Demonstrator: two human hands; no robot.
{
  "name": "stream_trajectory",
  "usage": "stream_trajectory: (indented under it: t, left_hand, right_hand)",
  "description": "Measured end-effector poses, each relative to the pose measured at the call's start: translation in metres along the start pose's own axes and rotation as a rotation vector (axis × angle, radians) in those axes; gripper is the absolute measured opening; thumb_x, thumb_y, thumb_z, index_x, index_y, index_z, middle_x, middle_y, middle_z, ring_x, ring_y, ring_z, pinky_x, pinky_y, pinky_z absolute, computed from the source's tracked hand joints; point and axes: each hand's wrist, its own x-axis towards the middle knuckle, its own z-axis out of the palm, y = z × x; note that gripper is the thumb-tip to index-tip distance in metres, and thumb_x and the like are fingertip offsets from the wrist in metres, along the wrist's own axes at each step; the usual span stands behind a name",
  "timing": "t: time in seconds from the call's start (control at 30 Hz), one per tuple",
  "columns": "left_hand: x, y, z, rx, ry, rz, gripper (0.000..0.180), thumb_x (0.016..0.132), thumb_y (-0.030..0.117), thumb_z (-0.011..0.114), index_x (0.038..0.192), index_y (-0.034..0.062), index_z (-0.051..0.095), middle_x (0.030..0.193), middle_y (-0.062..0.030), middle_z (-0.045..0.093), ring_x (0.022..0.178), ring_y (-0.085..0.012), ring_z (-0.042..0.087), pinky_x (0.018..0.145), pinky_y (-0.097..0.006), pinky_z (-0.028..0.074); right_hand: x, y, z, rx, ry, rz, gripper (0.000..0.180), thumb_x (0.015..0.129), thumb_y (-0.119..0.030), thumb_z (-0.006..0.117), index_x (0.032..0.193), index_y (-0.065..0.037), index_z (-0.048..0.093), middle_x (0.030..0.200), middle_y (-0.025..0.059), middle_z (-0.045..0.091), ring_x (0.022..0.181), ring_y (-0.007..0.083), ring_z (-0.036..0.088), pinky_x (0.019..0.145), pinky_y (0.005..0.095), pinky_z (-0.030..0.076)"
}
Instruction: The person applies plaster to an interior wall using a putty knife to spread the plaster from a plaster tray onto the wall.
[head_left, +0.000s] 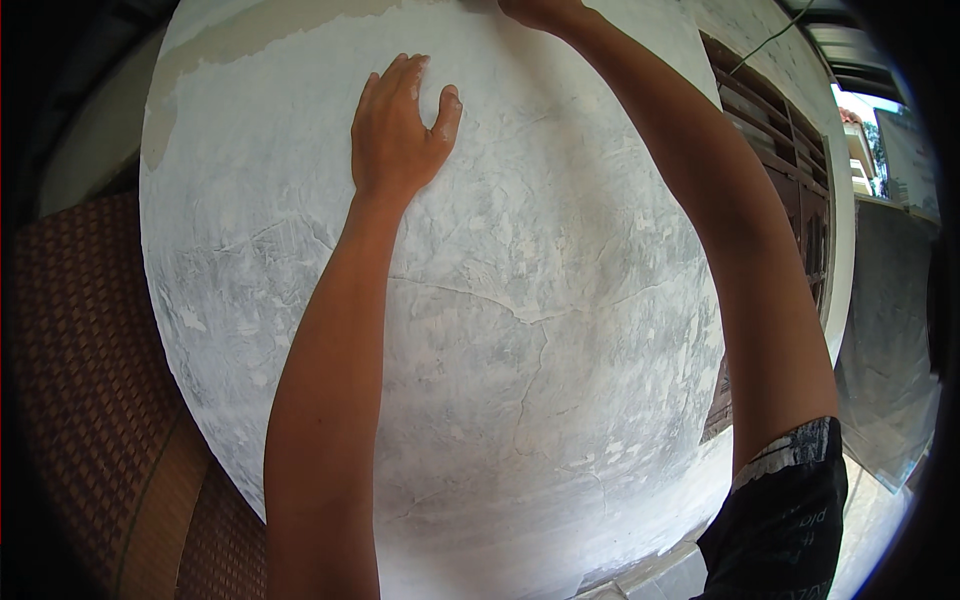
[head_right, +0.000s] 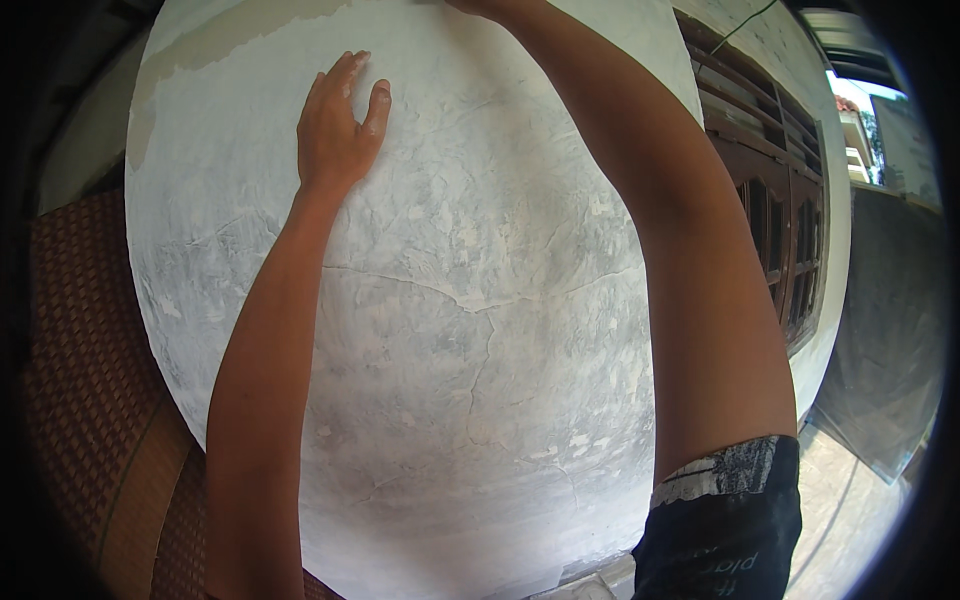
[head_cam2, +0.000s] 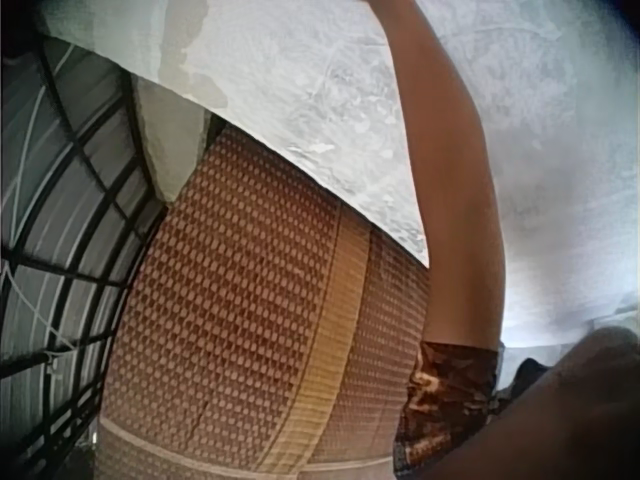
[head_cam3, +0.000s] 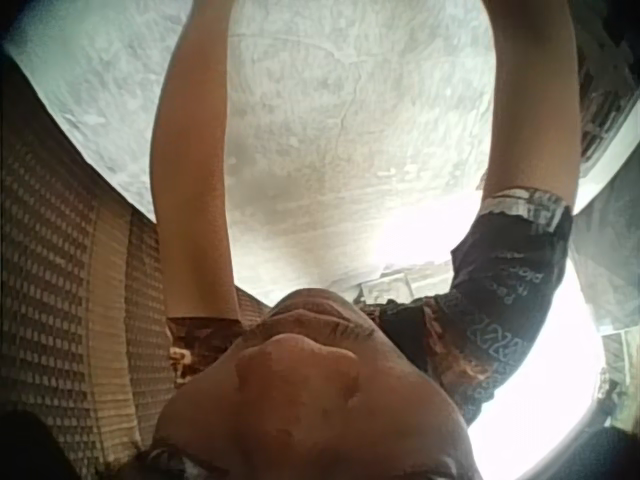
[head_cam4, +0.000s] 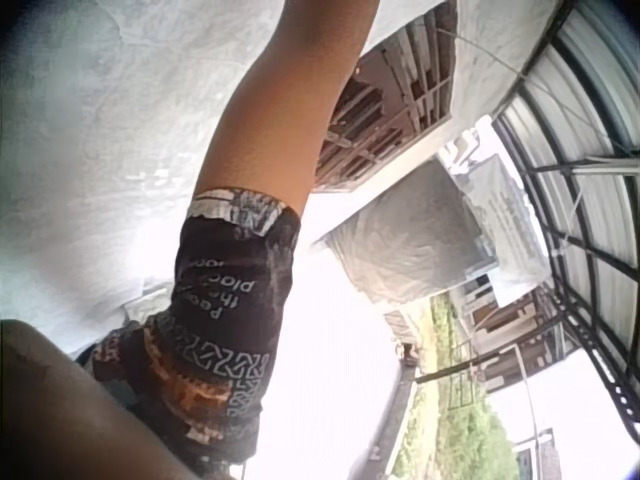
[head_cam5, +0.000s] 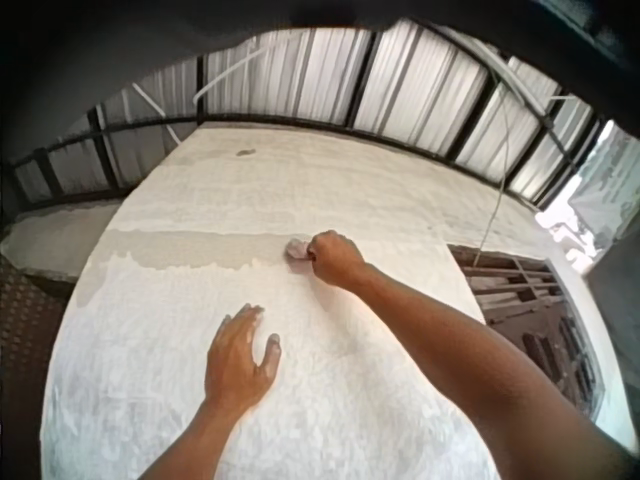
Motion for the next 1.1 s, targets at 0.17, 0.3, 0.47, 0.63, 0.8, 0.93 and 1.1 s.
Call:
stream_trajectory:
  t: [0.17,0.3,0.47,0.63,0.8,0.93,1.1]
  left_hand:
    - [-0.002,-0.007,-0.008,0.003,-0.019,-0.011,0.047,0.096,0.032,0.059,0.130,-0.0005,0.063,0.134,-0.0178,0.064,0.132,-0.0300,0.056,0.120,-0.045,0.034]
    - [0.000,-0.007,-0.008,0.016,-0.025,0.001,0.047,0.096,0.032,0.059,0.130,-0.0008,0.063,0.134,-0.0175,0.064,0.132,-0.0299,0.056,0.120,-0.045,0.034]
    - [0.001,0.003,0.003,-0.018,0.006,0.009,0.047,0.095,0.032,0.060,0.129,-0.0008,0.063,0.132,-0.0175,0.065,0.131,-0.0302,0.057,0.119,-0.045,0.035]
    - [-0.002,-0.008,-0.008,0.002,-0.011,-0.003,0.047,0.095,0.032,0.060,0.129,-0.0006,0.064,0.132,-0.0177,0.065,0.131,-0.0304,0.057,0.119,-0.045,0.036]
    - [0.000,-0.010,-0.011,0.017,-0.021,0.006,0.047,0.095,0.032,0.060,0.129,-0.0004,0.064,0.134,-0.0177,0.064,0.131,-0.0301,0.056,0.119,-0.045,0.035]
    - [0.003,0.007,0.005,-0.028,-0.003,0.002,0.047,0.096,0.032,0.060,0.129,-0.0003,0.064,0.134,-0.0172,0.064,0.132,-0.0297,0.056,0.119,-0.044,0.035]
    - [0.000,0.000,0.002,-0.019,-0.005,0.015,0.045,0.098,0.032,0.059,0.134,0.0041,0.061,0.136,-0.0187,0.063,0.129,-0.0335,0.057,0.120,-0.044,0.035]
  right_hand:
    - [-0.040,-0.033,0.003,-0.015,-0.141,-0.092,0.009,0.079,-0.001,0.065,0.080,0.005,0.072,0.085,0.0257,0.070,0.081,0.0405,0.069,0.074,0.0481,0.055]
    - [-0.029,-0.033,-0.024,0.119,-0.056,-0.083,0.012,0.080,-0.002,0.063,0.083,0.004,0.073,0.084,0.0248,0.071,0.081,0.0405,0.069,0.074,0.0482,0.054]
    - [0.004,0.012,-0.006,0.030,0.065,0.157,0.013,0.086,-0.005,0.063,0.088,0.003,0.074,0.092,0.0250,0.072,0.085,0.0403,0.070,0.076,0.0480,0.054]
    - [-0.025,-0.034,0.014,0.014,-0.085,-0.107,0.011,0.083,-0.002,0.064,0.084,0.006,0.073,0.091,0.0263,0.071,0.086,0.0417,0.070,0.076,0.0471,0.056]
    - [-0.019,-0.059,-0.017,0.141,-0.064,-0.015,0.012,0.081,-0.001,0.063,0.082,0.004,0.073,0.086,0.0279,0.070,0.082,0.0416,0.069,0.074,0.0485,0.055]
    - [0.012,-0.005,-0.001,0.036,0.089,0.078,0.013,0.085,-0.004,0.063,0.089,0.004,0.074,0.092,0.0280,0.071,0.085,0.0428,0.070,0.076,0.0486,0.056]
    - [-0.007,-0.035,0.006,-0.047,-0.108,-0.094,0.015,0.088,-0.005,0.064,0.086,0.007,0.072,0.090,0.0291,0.070,0.087,0.0434,0.070,0.077,0.0477,0.057]
